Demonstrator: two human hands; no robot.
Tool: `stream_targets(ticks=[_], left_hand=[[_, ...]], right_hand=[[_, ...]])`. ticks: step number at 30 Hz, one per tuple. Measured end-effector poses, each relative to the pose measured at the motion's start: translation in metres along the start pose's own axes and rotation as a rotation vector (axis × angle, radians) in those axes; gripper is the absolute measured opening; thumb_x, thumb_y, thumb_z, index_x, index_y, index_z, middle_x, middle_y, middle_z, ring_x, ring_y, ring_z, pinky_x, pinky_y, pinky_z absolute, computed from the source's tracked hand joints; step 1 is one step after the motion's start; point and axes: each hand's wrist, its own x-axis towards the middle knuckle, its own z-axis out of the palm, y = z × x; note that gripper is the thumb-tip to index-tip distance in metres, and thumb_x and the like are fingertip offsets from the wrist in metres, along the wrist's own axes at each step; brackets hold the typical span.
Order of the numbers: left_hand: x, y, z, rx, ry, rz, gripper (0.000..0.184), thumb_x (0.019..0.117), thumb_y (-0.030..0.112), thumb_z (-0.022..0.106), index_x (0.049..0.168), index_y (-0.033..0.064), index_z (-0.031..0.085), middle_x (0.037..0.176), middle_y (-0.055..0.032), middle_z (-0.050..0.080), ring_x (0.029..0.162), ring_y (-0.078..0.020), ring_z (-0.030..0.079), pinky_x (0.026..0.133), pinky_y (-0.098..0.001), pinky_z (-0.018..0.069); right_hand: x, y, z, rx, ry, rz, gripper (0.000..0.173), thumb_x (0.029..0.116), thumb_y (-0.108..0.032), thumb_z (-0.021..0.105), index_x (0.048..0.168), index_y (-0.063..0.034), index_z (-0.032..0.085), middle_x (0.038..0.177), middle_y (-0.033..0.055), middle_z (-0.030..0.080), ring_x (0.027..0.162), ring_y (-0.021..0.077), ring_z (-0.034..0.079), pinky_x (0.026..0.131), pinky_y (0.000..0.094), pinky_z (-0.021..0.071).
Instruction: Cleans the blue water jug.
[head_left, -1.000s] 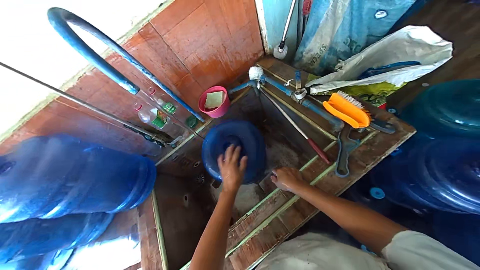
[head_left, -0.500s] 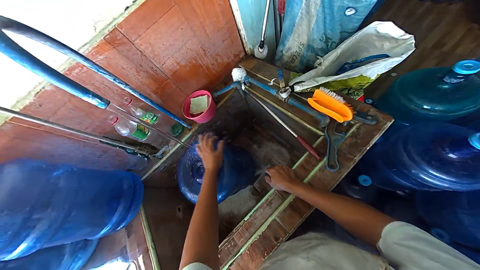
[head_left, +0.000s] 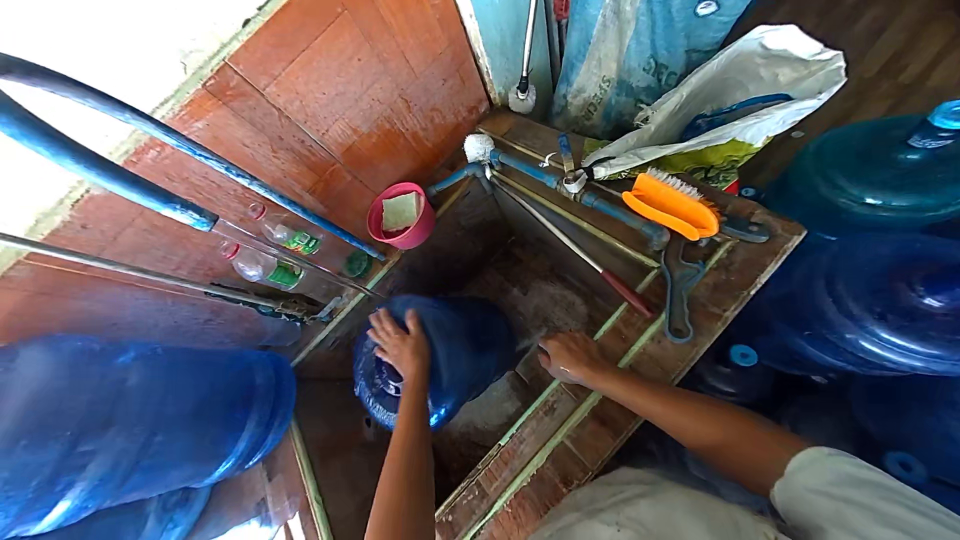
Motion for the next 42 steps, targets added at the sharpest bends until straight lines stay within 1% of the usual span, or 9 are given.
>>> stream_targets(ticks=[3, 7, 13, 19, 24, 29, 35, 39, 42], left_hand=[[-0.013, -0.013, 0.005, 0.002, 0.064, 0.214, 0.066, 0.1022, 0.039, 0.051, 0.151, -0.0046, 0.044, 0.162, -0.0307, 0.029, 0.151, -0.0502, 0.026, 0.119, -0.0704, 0.0152], [0.018, -0.023, -0.005, 0.181, 0.093, -0.384, 0.078, 0.1059, 0.058, 0.038, 0.160, 0.0020, 0.030, 0.165, -0.0309, 0.020, 0.153, -0.0510, 0.019, 0.116, -0.0728, 0.0188], [-0.025, -0.009, 0.011, 0.160, 0.107, 0.201, 0.087, 0.0958, 0.057, 0.054, 0.154, -0.0053, 0.038, 0.162, -0.0338, 0.027, 0.149, -0.0562, 0.025, 0.113, -0.0766, 0.0161], [0.048, 0.024, 0.000, 0.031, 0.009, -0.146, 0.061, 0.1060, 0.049, 0.047, 0.140, -0.0006, 0.058, 0.149, -0.0270, 0.050, 0.148, -0.0449, 0.034, 0.118, -0.0703, 0.0126], [0.030, 0.092, 0.033, -0.111, -0.333, 0.302, 0.044, 0.1072, 0.034, 0.052, 0.114, -0.0038, 0.072, 0.124, -0.0225, 0.069, 0.131, -0.0383, 0.055, 0.123, -0.0603, 0.0156], [-0.044, 0.102, 0.055, -0.051, -0.504, 0.682, 0.050, 0.1039, 0.040, 0.055, 0.141, 0.0075, 0.062, 0.160, -0.0174, 0.041, 0.148, -0.0368, 0.038, 0.124, -0.0554, 0.0228], [-0.027, 0.012, -0.003, 0.271, -0.044, 0.234, 0.056, 0.1048, 0.035, 0.050, 0.148, -0.0009, 0.051, 0.156, -0.0286, 0.041, 0.147, -0.0482, 0.036, 0.115, -0.0724, 0.0227], [0.033, -0.007, -0.021, 0.283, -0.072, -0.230, 0.063, 0.1115, 0.048, 0.026, 0.147, 0.0027, 0.054, 0.150, -0.0295, 0.049, 0.147, -0.0526, 0.032, 0.111, -0.0786, 0.0192], [0.048, 0.022, -0.007, 0.131, -0.129, -0.156, 0.056, 0.1064, 0.046, 0.049, 0.138, 0.0019, 0.061, 0.154, -0.0268, 0.045, 0.151, -0.0494, 0.024, 0.118, -0.0721, 0.0119]], right_hand=[[0.000, 0.000, 0.001, -0.016, -0.007, -0.003, 0.043, 0.1089, -0.035, 0.041, 0.134, -0.0043, 0.060, 0.128, 0.0237, 0.066, 0.123, 0.0413, 0.061, 0.102, 0.0593, 0.0448], [-0.001, -0.001, 0.000, -0.012, -0.011, 0.004, 0.044, 0.1094, -0.035, 0.041, 0.135, -0.0042, 0.059, 0.128, 0.0236, 0.065, 0.124, 0.0409, 0.061, 0.102, 0.0584, 0.0450], [-0.001, 0.000, 0.000, -0.004, -0.014, 0.004, 0.044, 0.1091, -0.035, 0.041, 0.135, -0.0045, 0.060, 0.128, 0.0234, 0.066, 0.124, 0.0411, 0.061, 0.102, 0.0592, 0.0453], [-0.001, -0.002, -0.002, 0.016, -0.020, 0.021, 0.044, 0.1092, -0.035, 0.041, 0.136, -0.0053, 0.060, 0.131, 0.0224, 0.065, 0.126, 0.0399, 0.060, 0.102, 0.0591, 0.0461], [0.000, -0.002, -0.001, -0.008, -0.003, 0.020, 0.045, 0.1096, -0.037, 0.040, 0.139, -0.0074, 0.059, 0.131, 0.0216, 0.065, 0.126, 0.0394, 0.061, 0.103, 0.0583, 0.0456], [0.000, 0.002, 0.002, -0.035, 0.005, -0.013, 0.047, 0.1101, -0.037, 0.039, 0.136, -0.0048, 0.060, 0.129, 0.0237, 0.066, 0.124, 0.0413, 0.061, 0.102, 0.0601, 0.0450], [-0.002, 0.000, -0.003, 0.015, -0.011, -0.011, 0.044, 0.1087, -0.034, 0.043, 0.135, -0.0052, 0.061, 0.130, 0.0234, 0.065, 0.125, 0.0418, 0.061, 0.103, 0.0608, 0.0453], [0.000, 0.001, -0.002, 0.009, -0.014, -0.014, 0.044, 0.1087, -0.034, 0.041, 0.136, -0.0055, 0.060, 0.129, 0.0234, 0.066, 0.125, 0.0418, 0.061, 0.103, 0.0604, 0.0452], [0.000, 0.001, -0.002, 0.004, -0.017, -0.006, 0.044, 0.1093, -0.035, 0.040, 0.137, -0.0061, 0.060, 0.130, 0.0228, 0.065, 0.125, 0.0411, 0.060, 0.103, 0.0599, 0.0454]])
